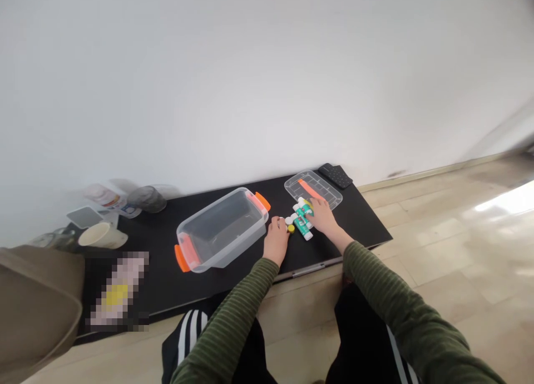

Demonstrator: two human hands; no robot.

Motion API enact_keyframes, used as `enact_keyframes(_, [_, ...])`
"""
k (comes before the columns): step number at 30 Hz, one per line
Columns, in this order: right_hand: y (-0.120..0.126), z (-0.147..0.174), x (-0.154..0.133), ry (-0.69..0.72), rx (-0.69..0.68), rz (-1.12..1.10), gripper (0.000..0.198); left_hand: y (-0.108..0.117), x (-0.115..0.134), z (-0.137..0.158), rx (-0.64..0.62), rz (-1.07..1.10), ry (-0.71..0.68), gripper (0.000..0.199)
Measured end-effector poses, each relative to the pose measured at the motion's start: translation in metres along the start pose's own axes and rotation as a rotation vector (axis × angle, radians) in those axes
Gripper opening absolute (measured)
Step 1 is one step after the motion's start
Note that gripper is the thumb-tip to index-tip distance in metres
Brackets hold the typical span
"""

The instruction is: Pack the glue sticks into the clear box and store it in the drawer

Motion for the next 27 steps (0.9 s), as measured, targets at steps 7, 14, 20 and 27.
enact_keyframes(7, [0.004,0.001,0.006,0.025,-0.080,0.022,0.059,-0.005,-0.009,0.004,0.067,0.252,-0.066,0.042])
enact_keyframes(14, [0.013,0.018,0.003,0.053,-0.061,0.005,0.057,0.007,-0.012,0.023,0.046,0.296,-0.074,0.052])
enact_keyframes(20, [0.039,0.048,-0.011,0.255,-0.030,-0.082,0.039,0.030,-0.016,0.039,0.013,0.417,-0.050,0.022])
enact_keyframes(27, [0.053,0.087,-0.028,0.420,-0.456,-0.567,0.030,0.056,-0.018,0.042,-0.260,1.195,0.238,0.081])
Point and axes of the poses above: each hand's wrist, its own z-axis away from the middle knuckle, its own y-axis out of the back of the hand, x = y × z, the point moved 1 cm from there along -z, towards the middle knuckle, and after that the axes turned 8 degrees about -y, right-handed, at the moved point
